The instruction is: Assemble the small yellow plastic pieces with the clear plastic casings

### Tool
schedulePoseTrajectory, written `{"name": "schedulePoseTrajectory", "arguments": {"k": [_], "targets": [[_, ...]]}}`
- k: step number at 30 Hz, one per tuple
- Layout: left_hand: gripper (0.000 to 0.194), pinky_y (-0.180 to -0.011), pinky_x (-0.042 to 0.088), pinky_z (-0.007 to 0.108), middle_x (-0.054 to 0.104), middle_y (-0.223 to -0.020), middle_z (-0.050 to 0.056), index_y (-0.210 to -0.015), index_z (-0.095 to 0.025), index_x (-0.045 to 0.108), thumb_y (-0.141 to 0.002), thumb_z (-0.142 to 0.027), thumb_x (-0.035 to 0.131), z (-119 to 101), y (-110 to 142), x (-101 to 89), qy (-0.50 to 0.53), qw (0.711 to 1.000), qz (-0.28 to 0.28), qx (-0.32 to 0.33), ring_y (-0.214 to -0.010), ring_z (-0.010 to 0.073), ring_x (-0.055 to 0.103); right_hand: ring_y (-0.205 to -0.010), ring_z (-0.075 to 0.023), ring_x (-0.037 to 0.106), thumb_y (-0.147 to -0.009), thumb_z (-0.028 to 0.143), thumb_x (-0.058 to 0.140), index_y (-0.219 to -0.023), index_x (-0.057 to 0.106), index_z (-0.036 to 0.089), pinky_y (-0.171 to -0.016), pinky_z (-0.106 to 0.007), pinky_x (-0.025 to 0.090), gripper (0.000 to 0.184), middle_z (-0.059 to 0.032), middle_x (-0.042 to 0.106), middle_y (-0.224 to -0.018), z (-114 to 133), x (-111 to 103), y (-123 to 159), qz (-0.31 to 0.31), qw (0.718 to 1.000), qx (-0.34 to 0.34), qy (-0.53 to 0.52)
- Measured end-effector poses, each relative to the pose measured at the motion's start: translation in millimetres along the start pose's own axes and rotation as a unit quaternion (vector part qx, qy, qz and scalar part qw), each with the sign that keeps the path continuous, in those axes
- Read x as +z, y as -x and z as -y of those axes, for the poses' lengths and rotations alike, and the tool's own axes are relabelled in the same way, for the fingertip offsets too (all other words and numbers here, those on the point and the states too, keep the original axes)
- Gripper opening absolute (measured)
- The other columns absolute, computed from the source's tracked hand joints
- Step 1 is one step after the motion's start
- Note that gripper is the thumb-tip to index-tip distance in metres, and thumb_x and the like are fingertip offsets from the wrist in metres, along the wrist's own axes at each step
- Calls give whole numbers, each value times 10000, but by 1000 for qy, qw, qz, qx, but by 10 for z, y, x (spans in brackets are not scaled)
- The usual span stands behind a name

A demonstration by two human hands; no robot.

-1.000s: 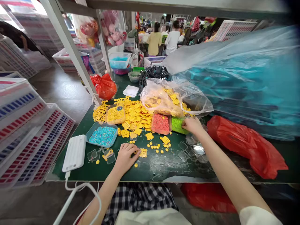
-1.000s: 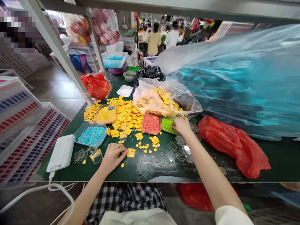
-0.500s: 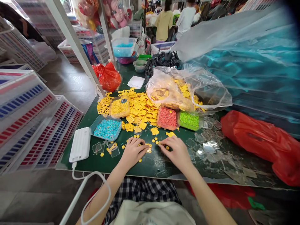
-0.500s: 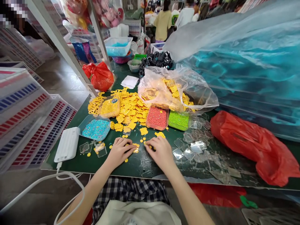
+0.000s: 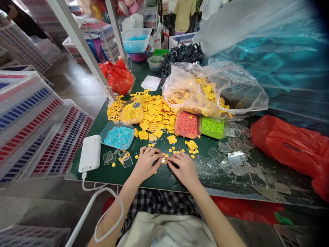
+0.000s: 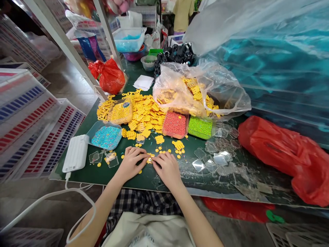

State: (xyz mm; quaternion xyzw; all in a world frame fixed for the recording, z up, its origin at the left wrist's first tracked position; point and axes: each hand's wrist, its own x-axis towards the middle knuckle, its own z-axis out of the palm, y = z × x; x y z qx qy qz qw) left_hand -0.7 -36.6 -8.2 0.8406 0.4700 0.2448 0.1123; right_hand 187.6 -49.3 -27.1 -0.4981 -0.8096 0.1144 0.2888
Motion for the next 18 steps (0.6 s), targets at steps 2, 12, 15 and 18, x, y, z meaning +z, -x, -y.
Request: {"name": "schedulePoseTrajectory", "arguments": {"k": [2, 12, 15, 18], "targets": [[214, -886, 344, 386, 694, -976, 33, -965, -237, 705, -962, -248, 491, 1, 2, -1, 0, 1000, 4, -6, -918, 180, 586, -807, -185, 565, -929, 281, 557, -909, 716, 240, -704, -327, 416, 165, -26, 672, -813, -5, 14, -6, 5, 1000, -2, 1], [217, -901, 315, 388, 694, -981, 33, -973, -236, 688, -976, -262, 473, 19, 10, 7, 8, 1000, -1, -13, -930, 185, 583, -790, -192, 537, -959, 328, 505, -959, 736, 235, -782, -360, 440, 249, -40, 652, -790, -21, 10, -2, 8, 1000, -14, -7], [210, -897, 312, 387, 696, -971, 33, -957, -232, 685, -974, -262, 477, 22, 10, 8, 9, 1000, -5, -11, -919, 185, 585, -796, -198, 527, -961, 331, 499, -993, 737, 243, -778, -369, 440, 255, -47, 651, -804, -19, 13, 6, 12, 1000, -12, 4], [204, -892, 311, 388, 697, -977, 32, -941, -227, 684, -972, -256, 484, 25, 8, 8, 8, 1000, -2, -7, -918, 183, 585, -804, -204, 516, -955, 325, 512, -1001, 738, 239, -736, -356, 432, 246, -53, 647, -818, -16, 15, 9, 7, 1000, -15, 9]]}}
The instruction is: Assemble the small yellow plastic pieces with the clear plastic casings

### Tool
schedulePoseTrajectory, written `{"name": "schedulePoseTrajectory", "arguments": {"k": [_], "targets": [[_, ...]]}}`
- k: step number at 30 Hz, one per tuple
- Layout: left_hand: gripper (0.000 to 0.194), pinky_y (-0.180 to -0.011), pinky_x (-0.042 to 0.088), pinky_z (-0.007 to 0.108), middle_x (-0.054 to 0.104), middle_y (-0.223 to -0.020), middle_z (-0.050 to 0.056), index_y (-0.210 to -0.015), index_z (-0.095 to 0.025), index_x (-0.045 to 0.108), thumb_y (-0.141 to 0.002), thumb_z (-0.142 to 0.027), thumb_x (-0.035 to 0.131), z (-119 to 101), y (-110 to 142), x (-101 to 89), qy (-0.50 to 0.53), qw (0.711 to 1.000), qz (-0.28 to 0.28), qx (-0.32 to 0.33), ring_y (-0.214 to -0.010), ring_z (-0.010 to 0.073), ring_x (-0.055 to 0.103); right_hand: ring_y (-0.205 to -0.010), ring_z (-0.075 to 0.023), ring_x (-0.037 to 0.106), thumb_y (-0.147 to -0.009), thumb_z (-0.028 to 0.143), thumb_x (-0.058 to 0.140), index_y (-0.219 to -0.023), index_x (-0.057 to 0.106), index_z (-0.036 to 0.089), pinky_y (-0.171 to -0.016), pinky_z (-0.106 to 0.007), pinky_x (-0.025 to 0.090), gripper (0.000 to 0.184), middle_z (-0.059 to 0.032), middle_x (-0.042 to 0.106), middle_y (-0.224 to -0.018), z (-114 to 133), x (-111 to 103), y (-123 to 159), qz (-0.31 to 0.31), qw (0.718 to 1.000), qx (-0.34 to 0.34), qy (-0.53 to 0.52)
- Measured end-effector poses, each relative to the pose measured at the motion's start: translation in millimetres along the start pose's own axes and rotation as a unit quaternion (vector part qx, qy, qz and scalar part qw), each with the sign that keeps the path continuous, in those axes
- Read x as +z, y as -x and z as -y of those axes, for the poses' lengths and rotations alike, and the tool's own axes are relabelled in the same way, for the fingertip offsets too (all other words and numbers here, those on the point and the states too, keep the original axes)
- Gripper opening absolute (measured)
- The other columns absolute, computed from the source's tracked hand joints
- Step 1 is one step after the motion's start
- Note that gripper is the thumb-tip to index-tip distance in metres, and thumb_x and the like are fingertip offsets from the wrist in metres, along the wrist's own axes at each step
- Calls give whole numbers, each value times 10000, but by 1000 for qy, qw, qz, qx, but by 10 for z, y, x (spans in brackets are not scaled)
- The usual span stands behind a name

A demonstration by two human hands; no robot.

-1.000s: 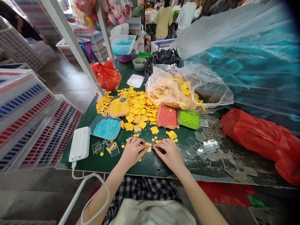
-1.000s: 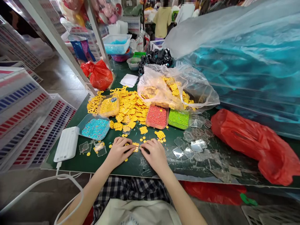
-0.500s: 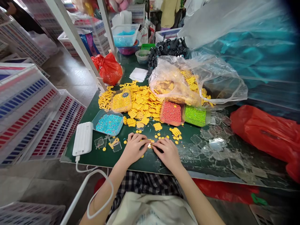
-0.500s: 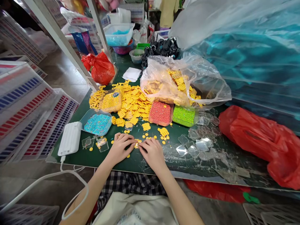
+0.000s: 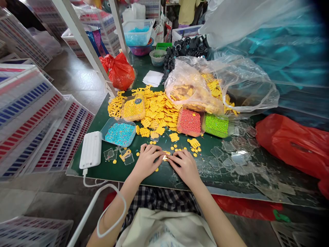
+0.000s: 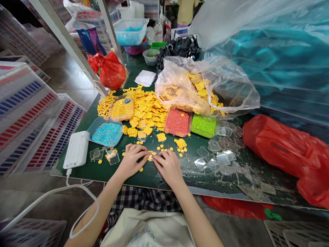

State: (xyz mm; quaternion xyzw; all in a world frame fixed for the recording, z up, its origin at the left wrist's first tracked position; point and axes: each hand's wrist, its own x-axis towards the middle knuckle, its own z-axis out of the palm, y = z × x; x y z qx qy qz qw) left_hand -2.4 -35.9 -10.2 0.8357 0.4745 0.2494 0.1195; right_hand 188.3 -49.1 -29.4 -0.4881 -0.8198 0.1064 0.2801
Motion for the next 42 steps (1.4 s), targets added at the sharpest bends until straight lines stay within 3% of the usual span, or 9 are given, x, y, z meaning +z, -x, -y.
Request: {"name": "schedulePoseTrajectory", "arguments": {"k": [16, 32, 42], "targets": [[202, -875, 316, 374, 695, -929, 25, -902, -210, 669, -977, -268, 491, 6, -11, 17, 1, 999, -39, 13, -883, 172, 584, -805, -198, 485, -927, 277, 569, -1021, 734, 237, -736, -341, 398, 194, -44, 634, -824, -32, -12, 10, -31, 999, -27, 3], [187, -872, 321, 364, 695, -942, 24, -915, -209, 676, -969, -258, 504, 4, -3, 13, 0, 999, -30, 13, -889, 168, 580, -846, -200, 503, -918, 293, 586, -1013, 733, 257, -767, -351, 407, 178, -40, 650, -875, -11, -17, -2, -27, 999, -17, -20], [157, -885, 324, 390, 695, -979, 25, -936, -232, 681, -956, -264, 528, 9, 6, 20, -20, 1000, -6, 6, -925, 182, 587, -832, -193, 517, -893, 294, 626, -868, 720, 258, -768, -353, 400, 104, -20, 654, -860, 10, -28, -34, -36, 999, -3, -32]]}}
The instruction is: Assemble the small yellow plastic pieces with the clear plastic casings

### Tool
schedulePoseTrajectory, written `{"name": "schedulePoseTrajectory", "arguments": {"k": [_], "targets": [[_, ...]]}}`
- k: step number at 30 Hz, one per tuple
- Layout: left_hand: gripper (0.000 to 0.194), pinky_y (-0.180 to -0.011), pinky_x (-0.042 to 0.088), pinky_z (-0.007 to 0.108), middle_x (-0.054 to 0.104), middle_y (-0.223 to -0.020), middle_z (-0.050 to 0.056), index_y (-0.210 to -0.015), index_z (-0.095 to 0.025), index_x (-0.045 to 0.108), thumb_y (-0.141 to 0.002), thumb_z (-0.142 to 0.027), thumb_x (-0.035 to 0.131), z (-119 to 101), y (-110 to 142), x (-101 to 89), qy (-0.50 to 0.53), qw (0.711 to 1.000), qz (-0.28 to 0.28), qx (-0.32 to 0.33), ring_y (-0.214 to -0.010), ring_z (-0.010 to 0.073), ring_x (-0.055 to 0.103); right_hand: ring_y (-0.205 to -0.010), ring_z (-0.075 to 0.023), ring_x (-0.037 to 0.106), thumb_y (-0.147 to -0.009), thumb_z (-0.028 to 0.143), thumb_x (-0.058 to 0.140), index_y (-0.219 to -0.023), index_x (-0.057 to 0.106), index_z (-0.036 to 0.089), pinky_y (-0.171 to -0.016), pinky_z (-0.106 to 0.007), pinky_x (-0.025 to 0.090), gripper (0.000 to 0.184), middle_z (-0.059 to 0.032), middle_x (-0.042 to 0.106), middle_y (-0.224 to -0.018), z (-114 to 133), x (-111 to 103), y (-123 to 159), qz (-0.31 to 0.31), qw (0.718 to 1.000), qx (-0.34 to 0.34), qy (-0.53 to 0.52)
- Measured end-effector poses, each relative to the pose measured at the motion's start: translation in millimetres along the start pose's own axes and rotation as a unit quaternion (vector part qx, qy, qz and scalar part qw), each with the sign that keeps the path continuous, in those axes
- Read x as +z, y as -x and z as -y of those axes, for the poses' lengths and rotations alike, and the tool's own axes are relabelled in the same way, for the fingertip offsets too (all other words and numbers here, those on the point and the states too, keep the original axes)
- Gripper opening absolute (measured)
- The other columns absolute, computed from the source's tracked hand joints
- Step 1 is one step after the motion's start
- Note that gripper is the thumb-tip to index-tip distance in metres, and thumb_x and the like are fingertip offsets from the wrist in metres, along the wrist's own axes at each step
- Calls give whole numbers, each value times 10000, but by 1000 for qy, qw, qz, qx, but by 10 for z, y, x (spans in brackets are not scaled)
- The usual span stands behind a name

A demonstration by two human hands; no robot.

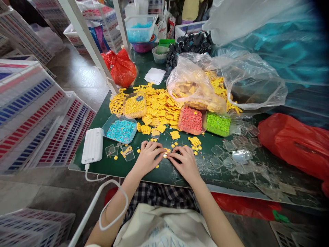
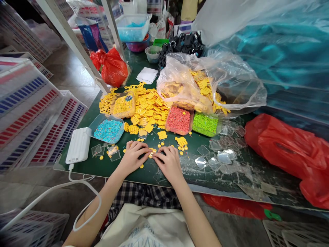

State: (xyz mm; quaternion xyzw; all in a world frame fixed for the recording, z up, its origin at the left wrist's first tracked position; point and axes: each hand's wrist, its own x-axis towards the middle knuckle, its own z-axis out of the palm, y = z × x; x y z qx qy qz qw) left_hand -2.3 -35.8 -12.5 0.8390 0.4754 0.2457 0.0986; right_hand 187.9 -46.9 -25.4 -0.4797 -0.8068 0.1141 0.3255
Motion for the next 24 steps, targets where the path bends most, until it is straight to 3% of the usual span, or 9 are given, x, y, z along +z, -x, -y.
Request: {"name": "schedulePoseTrajectory", "arguments": {"k": [5, 8, 12, 15, 18, 20, 22, 24], "targets": [[149, -865, 387, 418, 704, -979, 32, -946, -265, 691, -941, -246, 543, -50, -11, -19, 3, 1000, -8, 7, -909, 208, 616, -818, -190, 549, -901, 277, 597, -829, 676, 249, -773, -351, 405, 111, -2, 662, -849, 67, -15, -23, -19, 999, -28, 39], [130, -821, 443, 385, 716, -933, 21, -935, -290, 696, -924, -268, 568, -11, -21, -146, 10, 998, -63, 2, -868, 204, 639, -811, -193, 561, -906, 285, 572, -799, 650, 238, -759, -346, 398, 140, -6, 671, -838, 5, -192, -83, -48, 997, -35, 52], [141, -811, 451, 391, 720, -905, 47, -918, -245, 685, -928, -271, 546, 315, -18, -524, -15, 981, -178, -72, -880, 223, 639, -770, -224, 547, -914, 348, 540, -794, 654, 219, -705, -369, 370, 210, -58, 685, -801, -483, -654, -257, -128, 987, -21, 92], [158, -818, 437, 408, 727, -897, 44, -847, -229, 673, -909, -314, 555, 666, -3, -856, -57, 963, -204, -168, -885, 245, 615, -712, -234, 519, -907, 522, 492, -715, 649, 217, -658, -389, 349, 393, -104, 680, -756, -1090, -952, -410, -214, 950, 59, 220], [186, -830, 412, 413, 735, -903, 35, -842, -232, 684, -896, -357, 556, 926, -11, -1067, -94, 957, -140, -238, -911, 257, 593, -672, -246, 501, -897, 650, 394, -650, 649, 215, -571, -396, 294, 562, -163, 654, -726, -1624, -1073, -513, -172, 938, 133, 268], [221, -830, 387, 413, 736, -905, 33, -840, -233, 699, -904, -370, 538, 1022, -41, -1113, -108, 965, -75, -228, -890, 250, 588, -637, -249, 498, -884, 676, 393, -602, 636, 238, -541, -387, 268, 575, -144, 619, -663, -1810, -1084, -543, -151, 941, 140, 268], [273, -826, 364, 406, 735, -884, 25, -802, -239, 716, -915, -389, 516, 1077, -84, -1107, -119, 973, -5, -196, -854, 235, 581, -653, -271, 523, -895, 646, 411, -639, 652, 260, -547, -387, 283, 523, -115, 572, -629, -1810, -1074, -544, -146, 948, 126, 254], [299, -825, 347, 399, 730, -870, 20, -765, -248, 730, -912, -404, 521, 1115, -132, -1078, -126, 976, 49, -170, -838, 227, 573, -746, -312, 557, -925, 566, 425, -776, 685, 278, -588, -409, 331, 416, -110, 564, -675, -1628, -1044, -515, -152, 954, 108, 236]]}}
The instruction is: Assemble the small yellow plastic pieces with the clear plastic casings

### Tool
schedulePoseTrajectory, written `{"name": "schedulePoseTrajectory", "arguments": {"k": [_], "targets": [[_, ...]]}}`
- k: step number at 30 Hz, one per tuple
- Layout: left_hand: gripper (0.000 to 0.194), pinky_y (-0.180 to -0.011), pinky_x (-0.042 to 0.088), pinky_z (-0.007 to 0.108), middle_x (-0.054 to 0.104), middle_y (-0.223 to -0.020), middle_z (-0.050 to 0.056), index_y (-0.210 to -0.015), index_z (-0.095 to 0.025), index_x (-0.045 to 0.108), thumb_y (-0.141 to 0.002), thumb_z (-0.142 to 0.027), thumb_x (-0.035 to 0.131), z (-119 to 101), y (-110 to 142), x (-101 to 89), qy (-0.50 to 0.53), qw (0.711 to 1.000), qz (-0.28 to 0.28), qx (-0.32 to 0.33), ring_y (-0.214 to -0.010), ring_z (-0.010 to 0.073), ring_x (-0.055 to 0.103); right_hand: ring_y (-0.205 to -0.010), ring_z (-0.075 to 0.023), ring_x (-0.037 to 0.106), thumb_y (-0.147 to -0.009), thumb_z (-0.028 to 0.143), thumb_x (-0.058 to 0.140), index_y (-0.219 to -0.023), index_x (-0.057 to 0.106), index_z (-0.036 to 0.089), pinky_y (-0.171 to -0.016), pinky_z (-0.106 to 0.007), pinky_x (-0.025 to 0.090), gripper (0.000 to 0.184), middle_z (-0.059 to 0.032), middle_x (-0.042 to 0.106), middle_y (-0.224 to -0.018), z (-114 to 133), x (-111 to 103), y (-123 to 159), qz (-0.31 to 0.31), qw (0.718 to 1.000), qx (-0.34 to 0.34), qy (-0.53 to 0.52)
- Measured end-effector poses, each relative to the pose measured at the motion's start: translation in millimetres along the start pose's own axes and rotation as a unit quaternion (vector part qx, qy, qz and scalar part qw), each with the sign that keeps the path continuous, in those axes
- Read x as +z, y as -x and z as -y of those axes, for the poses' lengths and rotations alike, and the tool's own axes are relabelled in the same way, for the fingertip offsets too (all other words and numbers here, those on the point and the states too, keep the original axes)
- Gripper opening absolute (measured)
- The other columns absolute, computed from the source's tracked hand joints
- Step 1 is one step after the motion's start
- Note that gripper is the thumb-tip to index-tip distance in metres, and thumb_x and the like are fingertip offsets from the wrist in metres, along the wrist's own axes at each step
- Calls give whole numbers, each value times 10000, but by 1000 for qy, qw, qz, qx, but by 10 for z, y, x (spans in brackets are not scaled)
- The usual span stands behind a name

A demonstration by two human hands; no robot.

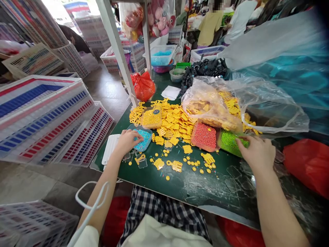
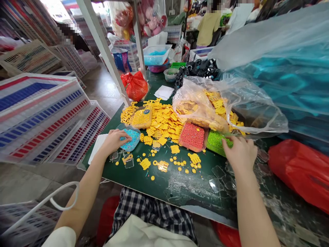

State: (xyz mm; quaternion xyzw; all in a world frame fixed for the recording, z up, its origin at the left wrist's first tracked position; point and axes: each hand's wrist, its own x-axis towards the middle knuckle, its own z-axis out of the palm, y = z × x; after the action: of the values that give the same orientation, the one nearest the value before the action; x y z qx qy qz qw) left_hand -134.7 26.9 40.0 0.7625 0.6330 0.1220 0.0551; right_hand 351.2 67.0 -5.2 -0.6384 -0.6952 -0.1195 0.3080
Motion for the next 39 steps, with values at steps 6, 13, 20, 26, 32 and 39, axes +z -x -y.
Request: {"name": "schedulePoseTrajectory", "arguments": {"k": [6, 13, 20, 26, 32, 39], "targets": [[219, -832, 330, 384, 698, -873, 27, -771, -259, 751, -837, -434, 636, 16, -136, 98, -20, 1000, 23, 9, -880, 238, 553, -958, -328, 549, -941, 388, 467, -1031, 660, 281, -769, -462, 411, 238, -117, 630, -982, 1012, -237, 634, 41, 993, -48, -96], [214, -848, 333, 404, 677, -836, 34, -762, -228, 731, -816, -429, 681, -4, -182, 249, -34, 999, 33, 20, -882, 244, 544, -955, -259, 526, -930, 331, 516, -1049, 649, 252, -841, -442, 450, 195, -72, 652, -1009, 1725, -124, 1295, 87, 968, -87, -221], [404, -864, 329, 412, 642, -873, 36, -789, -200, 703, -960, -482, 468, -180, -131, 76, -19, 997, -38, 58, -865, 214, 517, -983, -262, 517, -915, 295, 545, -1049, 661, 255, -876, -462, 446, 182, -61, 670, -1032, 1755, -108, 1306, 99, 962, -61, -248], [252, -818, 362, 367, 640, -940, 25, -900, -244, 695, -950, -420, 521, -932, 194, 193, 25, 981, -94, 165, -894, 204, 541, -964, -245, 527, -921, 264, 520, -1064, 680, 252, -875, -452, 455, 216, -62, 679, -1045, 1766, -142, 1293, 105, 961, -50, -249], [235, -816, 365, 349, 643, -874, 22, -830, -203, 694, -954, -331, 541, -1366, 438, 665, 62, 964, -40, 255, -821, 175, 537, -968, -240, 506, -897, 212, 531, -984, 709, 235, -854, -424, 458, 199, -60, 680, -1061, 1768, -160, 1277, 116, 964, -73, -228], [211, -833, 375, 363, 665, -894, 28, -876, -229, 719, -948, -339, 554, -1273, 471, 745, 71, 967, -48, 240, -841, 180, 554, -987, -247, 493, -888, 203, 530, -1031, 718, 246, -868, -433, 457, 240, -62, 681, -1085, 1767, -148, 1286, 124, 966, -99, -203]]}}
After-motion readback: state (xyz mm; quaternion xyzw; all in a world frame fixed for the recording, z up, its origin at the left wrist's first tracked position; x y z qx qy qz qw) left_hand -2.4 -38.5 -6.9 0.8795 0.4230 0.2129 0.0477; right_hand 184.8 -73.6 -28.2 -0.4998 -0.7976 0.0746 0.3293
